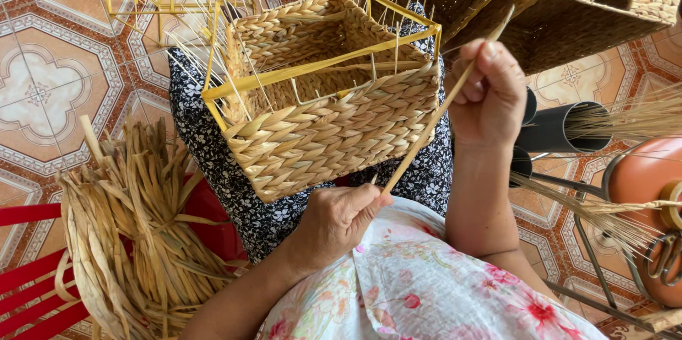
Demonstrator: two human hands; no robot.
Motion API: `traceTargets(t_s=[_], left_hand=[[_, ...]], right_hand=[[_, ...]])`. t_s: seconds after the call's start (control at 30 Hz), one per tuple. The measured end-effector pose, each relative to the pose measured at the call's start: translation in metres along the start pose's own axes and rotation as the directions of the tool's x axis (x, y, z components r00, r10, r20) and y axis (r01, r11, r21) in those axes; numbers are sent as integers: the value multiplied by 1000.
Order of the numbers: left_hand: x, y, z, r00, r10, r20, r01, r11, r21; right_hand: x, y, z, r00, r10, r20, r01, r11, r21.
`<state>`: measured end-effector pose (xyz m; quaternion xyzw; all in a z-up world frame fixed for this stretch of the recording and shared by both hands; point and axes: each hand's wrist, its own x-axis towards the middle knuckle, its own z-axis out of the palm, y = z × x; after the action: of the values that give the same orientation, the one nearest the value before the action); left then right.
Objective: The person weaves a rectangular basket by hand, interlacing dried palm leaves through a yellow frame held between their legs. They repeatedly pull strands through the weave, tighten them, and trim excess material with scissors.
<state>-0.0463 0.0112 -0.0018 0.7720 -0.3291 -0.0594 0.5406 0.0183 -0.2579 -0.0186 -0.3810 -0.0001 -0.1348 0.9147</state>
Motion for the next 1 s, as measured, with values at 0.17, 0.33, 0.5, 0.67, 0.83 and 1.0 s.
traceTargets(t_s=[0.17,0.33,0.5,0.67,0.83,1.0], left_hand=[[1,4,-7,998,56,7,-54,990,-133],[-6,2,-8,996,66,55,-64,997,-41],[-5,-8,-14,994,-107,35,113,963,-245],[15,-2,-15,996,-91,8,89,950,-299],[28,-1,-7,987,-127,93,149,948,-282],[16,-8,-14,980,-155,123,178,961,-211]], right_hand=[[1,-13,-20,995,-87,51,87,996,8],[9,-45,-65,974,-227,-11,226,965,136],[-11,-76,-62,943,-318,98,326,942,-76],[-53,-18,5,956,17,292,146,838,-526],[-46,5,-1,991,-94,91,114,962,-248],[-30,-2,-16,983,-175,64,183,969,-168]])
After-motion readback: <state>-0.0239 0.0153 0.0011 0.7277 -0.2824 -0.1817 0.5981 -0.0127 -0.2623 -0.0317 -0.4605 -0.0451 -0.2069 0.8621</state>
